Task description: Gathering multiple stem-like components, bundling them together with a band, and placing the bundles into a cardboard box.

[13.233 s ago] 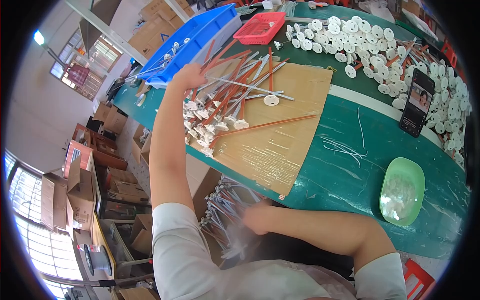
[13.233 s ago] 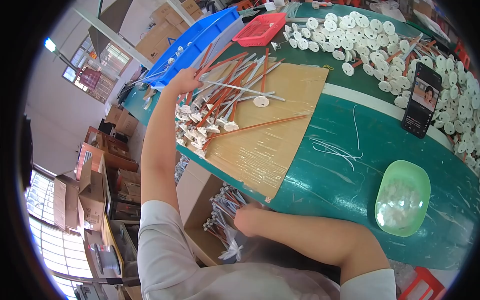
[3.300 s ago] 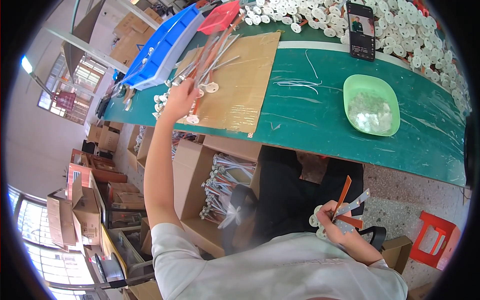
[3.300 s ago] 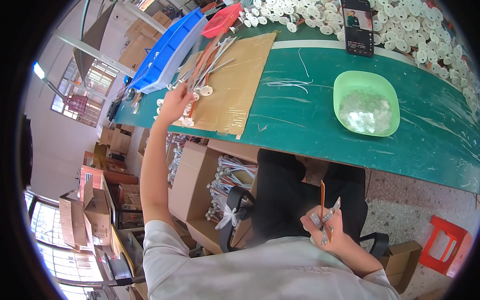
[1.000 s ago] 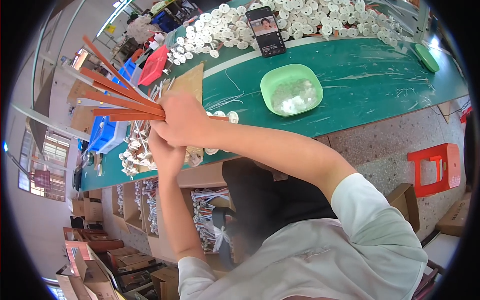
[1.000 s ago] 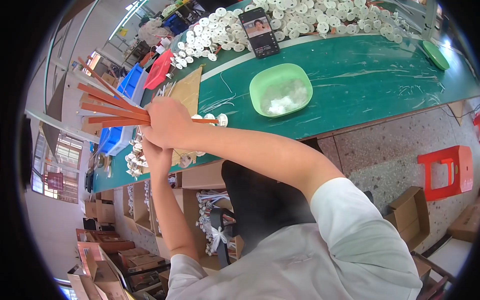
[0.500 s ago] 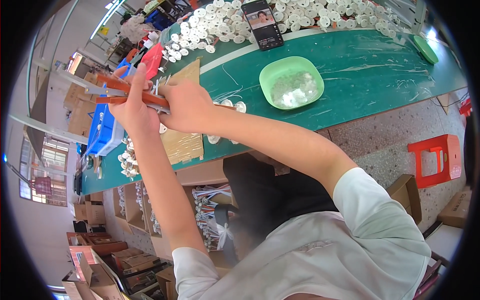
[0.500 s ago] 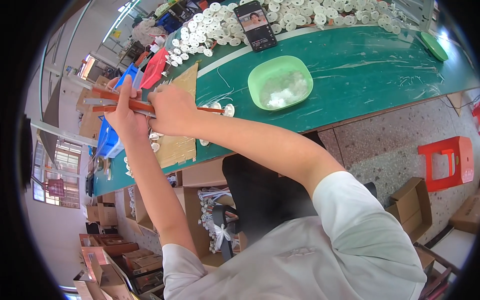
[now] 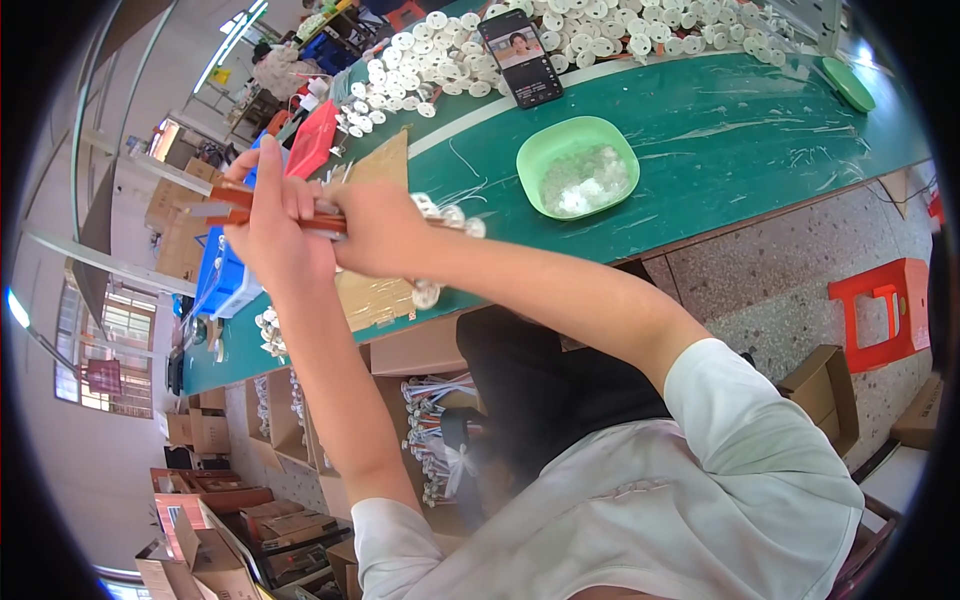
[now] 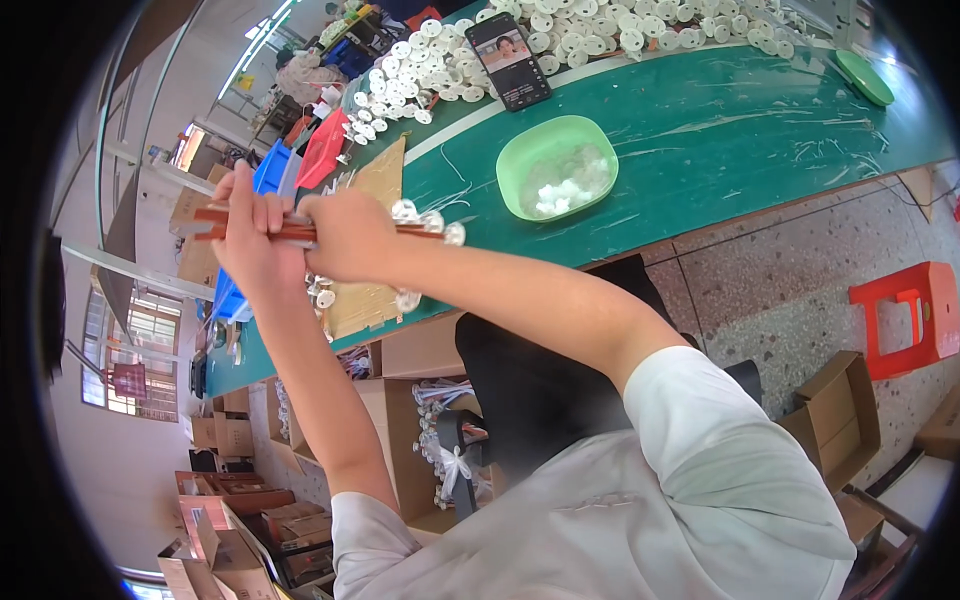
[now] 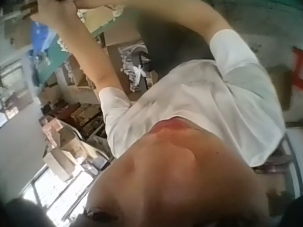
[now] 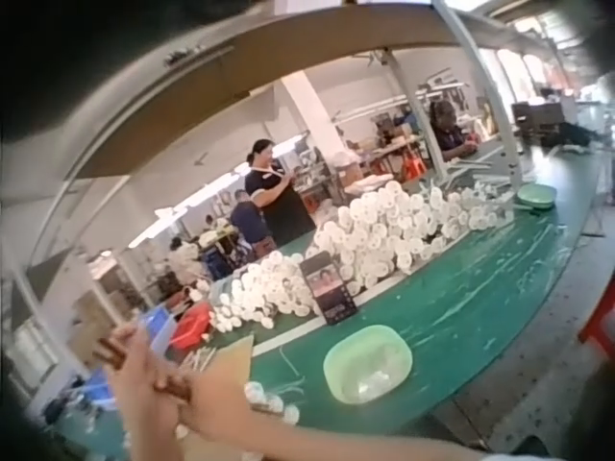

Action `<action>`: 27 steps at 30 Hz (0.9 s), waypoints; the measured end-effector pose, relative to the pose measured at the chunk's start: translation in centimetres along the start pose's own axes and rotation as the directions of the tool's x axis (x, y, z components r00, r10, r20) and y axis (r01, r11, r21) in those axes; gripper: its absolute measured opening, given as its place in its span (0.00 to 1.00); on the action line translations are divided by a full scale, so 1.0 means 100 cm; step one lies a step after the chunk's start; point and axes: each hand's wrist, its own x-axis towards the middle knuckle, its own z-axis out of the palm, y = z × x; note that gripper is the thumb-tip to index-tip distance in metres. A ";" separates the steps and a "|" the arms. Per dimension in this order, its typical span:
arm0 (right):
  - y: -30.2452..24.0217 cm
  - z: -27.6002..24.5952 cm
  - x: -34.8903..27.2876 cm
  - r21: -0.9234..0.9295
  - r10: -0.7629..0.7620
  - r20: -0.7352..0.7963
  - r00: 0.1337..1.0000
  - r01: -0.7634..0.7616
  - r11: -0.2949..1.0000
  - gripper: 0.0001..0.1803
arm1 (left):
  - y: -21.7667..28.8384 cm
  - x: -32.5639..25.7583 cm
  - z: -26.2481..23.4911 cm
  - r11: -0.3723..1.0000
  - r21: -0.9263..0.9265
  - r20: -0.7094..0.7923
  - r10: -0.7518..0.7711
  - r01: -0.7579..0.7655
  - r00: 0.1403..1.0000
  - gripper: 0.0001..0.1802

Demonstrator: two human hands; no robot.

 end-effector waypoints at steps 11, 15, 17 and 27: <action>-0.076 -0.069 -0.092 0.576 0.001 0.174 0.985 -0.103 0.811 0.08 | 0.027 -0.162 -0.031 0.956 0.289 0.129 0.004 -0.041 0.992 0.57; -0.058 -0.066 -0.130 0.580 0.081 0.073 0.994 -0.109 0.807 0.09 | -0.007 -0.221 -0.039 0.771 0.444 0.309 -0.609 0.456 0.730 0.49; -0.055 -0.084 -0.143 0.593 0.321 0.456 0.830 -0.552 0.587 0.11 | -0.022 -0.244 -0.044 0.573 0.636 0.315 -0.804 0.517 0.504 0.44; -0.009 -0.129 -0.184 0.571 0.494 0.683 0.538 -0.815 0.097 0.11 | -0.070 -0.278 -0.018 0.503 0.339 0.734 -0.670 0.795 0.110 0.08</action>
